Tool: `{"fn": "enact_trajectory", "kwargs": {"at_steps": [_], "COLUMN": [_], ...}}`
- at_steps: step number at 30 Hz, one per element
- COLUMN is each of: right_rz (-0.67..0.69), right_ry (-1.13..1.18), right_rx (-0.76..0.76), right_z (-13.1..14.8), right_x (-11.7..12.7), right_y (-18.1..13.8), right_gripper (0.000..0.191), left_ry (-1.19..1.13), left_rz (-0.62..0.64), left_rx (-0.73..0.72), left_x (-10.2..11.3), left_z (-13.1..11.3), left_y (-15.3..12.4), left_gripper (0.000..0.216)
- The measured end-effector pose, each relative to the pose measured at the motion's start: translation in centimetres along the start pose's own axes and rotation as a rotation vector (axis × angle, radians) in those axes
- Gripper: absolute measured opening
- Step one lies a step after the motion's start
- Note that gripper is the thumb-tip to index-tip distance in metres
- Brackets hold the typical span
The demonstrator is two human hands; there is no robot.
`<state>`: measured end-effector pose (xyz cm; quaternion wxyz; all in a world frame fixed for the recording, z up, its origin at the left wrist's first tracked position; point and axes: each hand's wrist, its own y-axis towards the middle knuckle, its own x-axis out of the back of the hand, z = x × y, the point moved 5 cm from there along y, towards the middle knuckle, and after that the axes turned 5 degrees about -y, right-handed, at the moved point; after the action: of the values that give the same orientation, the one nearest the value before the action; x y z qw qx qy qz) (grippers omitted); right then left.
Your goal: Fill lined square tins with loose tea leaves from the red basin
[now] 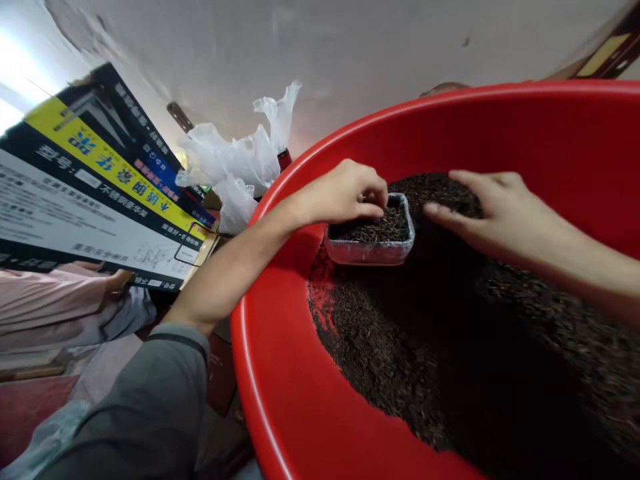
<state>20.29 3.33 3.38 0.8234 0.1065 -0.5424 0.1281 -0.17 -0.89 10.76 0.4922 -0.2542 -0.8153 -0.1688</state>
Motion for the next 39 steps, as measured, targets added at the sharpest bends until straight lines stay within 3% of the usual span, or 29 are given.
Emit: {"fn": "enact_trajectory", "kwargs": {"at_steps": [3,7,9,12,15,18,21,27,32,39], "right_rz": [0.140,0.089,0.092,0.056,-0.012,0.006,0.080,0.206,0.194,0.088], "right_ry": [-0.276,-0.586,-0.617,-0.576,-0.521,-0.487,-0.519,-0.522,-0.548,-0.578], "right_rx": [-0.005,0.199,0.260,0.346,0.406,0.397,0.362,0.276,0.280,0.288], "right_z": [-3.8,-3.4,-2.3,-1.0,-0.5,-0.5,-0.3,-0.1,0.1,-0.2], "right_x": [-3.0,-3.9,-3.6,-2.9,-2.6,-2.7,-2.6,-1.6,-0.2,1.0], "right_y": [-1.6,-4.2,-4.6,-4.4,-4.1,-4.1,-4.1,-3.7,-3.6,-3.0], "right_gripper": [0.102,0.079,0.072,0.069,0.067,0.061,0.056,0.054,0.043,0.044], "left_ry": [0.018,0.148,0.192,0.275,0.387,0.423,0.406,0.380,0.391,0.338], "left_rz": [0.013,0.079,0.000,-0.061,0.104,0.217,0.239,0.161,0.225,0.236], "left_rx": [-0.053,0.003,0.017,0.015,0.084,0.231,0.324,0.229,0.220,0.222], "left_x": [-0.4,-0.9,-0.7,-1.8,-4.6,-5.7,-5.0,-4.6,-4.8,-5.6], "left_z": [-0.3,0.5,0.2,-1.0,-1.3,-0.3,0.4,-0.9,-1.5,-0.5], "left_y": [0.2,0.2,0.1,-0.1,-0.1,-0.1,-0.1,-0.2,-0.1,-0.1], "left_gripper": [0.017,0.018,0.027,0.058,0.093,0.107,0.110,0.100,0.105,0.102]}}
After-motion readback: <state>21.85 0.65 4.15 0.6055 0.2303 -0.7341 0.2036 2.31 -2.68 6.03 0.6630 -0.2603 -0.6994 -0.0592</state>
